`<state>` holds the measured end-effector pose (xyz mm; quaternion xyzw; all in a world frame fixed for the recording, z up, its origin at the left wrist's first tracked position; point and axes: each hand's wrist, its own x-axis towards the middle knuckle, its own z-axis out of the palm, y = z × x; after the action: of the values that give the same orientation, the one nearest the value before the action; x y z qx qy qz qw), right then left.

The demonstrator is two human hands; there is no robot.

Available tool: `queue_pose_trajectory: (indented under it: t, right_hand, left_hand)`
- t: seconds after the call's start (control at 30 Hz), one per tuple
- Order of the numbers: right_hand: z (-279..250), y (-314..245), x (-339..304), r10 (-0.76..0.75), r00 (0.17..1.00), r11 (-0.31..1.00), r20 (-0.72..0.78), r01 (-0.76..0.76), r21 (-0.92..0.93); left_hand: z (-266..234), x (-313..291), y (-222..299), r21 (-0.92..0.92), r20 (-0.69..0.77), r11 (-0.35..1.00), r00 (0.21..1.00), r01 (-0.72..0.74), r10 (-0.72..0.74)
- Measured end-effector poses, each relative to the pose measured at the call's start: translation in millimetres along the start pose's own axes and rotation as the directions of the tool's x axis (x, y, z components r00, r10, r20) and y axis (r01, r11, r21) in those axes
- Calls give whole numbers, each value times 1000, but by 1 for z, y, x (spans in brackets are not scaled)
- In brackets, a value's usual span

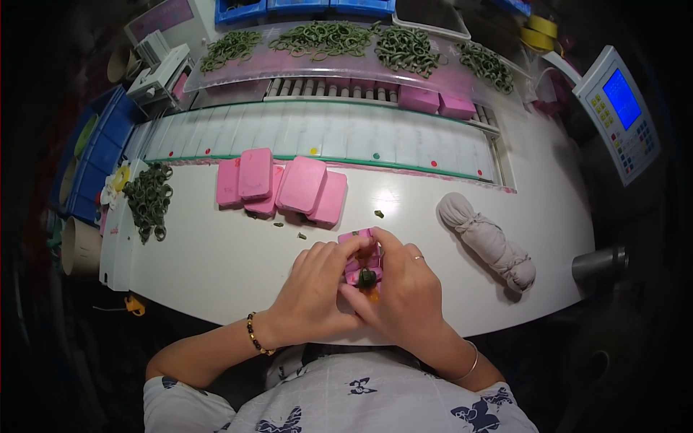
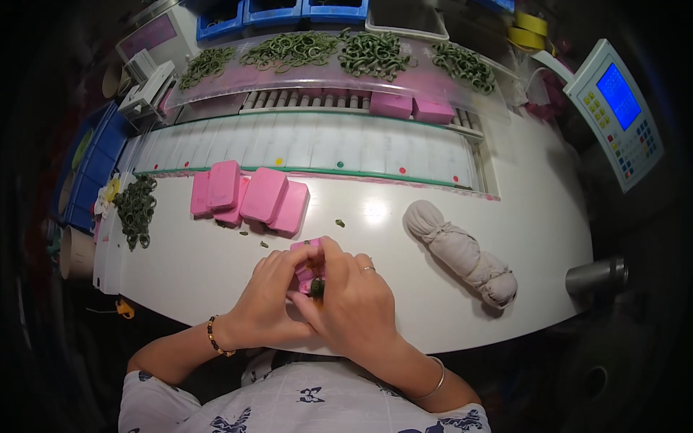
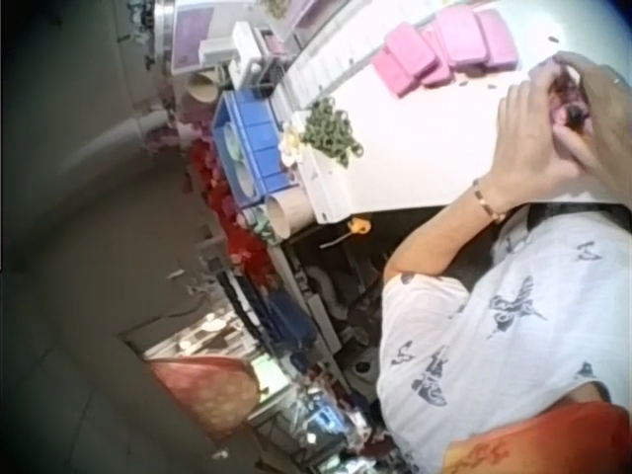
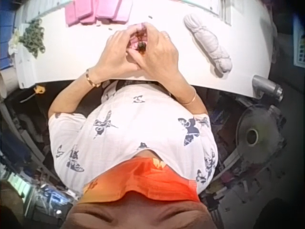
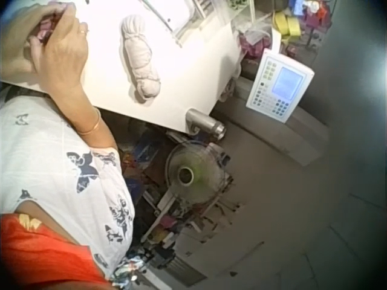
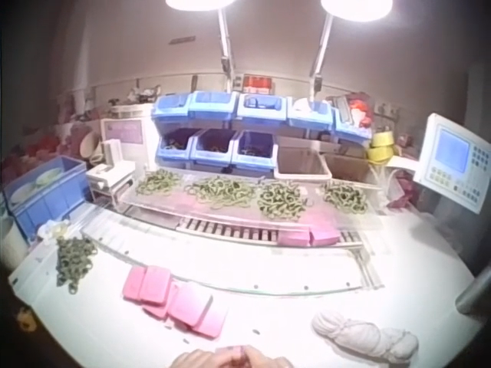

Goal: The person assembles small keychains by opening pink plastic cases, inserting a yellow core and a green coiled ring, then closing the cases. Completed units are placed on a conveyor belt that transports them away. The person repeats this process for multiple units throughout the clip.

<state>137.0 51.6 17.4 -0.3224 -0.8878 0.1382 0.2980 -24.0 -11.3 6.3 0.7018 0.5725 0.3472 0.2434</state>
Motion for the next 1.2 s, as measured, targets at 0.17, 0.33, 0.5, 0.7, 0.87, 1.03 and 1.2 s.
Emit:
queue_pose_trajectory:
  t: [0.17,0.33,0.5,0.7,0.87,1.03,1.2]
  right_hand:
    - [-11,4,3,128,988,975,85,-141,173]
    - [-36,35,18,196,969,899,153,-240,367]
    - [-22,72,33,61,993,975,99,-80,206]
    - [-26,76,34,-52,992,996,116,43,80]
    - [-72,91,18,80,996,996,37,-78,-42]
    - [-95,105,1,164,955,986,248,-148,-81]
    - [-92,67,11,-148,987,976,-62,136,-169]
  left_hand:
    - [-3,0,-3,-38,15,999,1000,3,-3]
    - [-13,3,-4,-136,87,990,996,35,-23]
    - [-12,7,1,-59,112,998,993,35,-28]
    - [-11,6,3,-52,119,997,992,56,-50]
    - [-14,4,1,-64,124,996,991,61,-53]
    - [-16,8,0,-66,145,997,989,44,-34]
    - [-19,10,0,-59,156,997,987,52,-43]
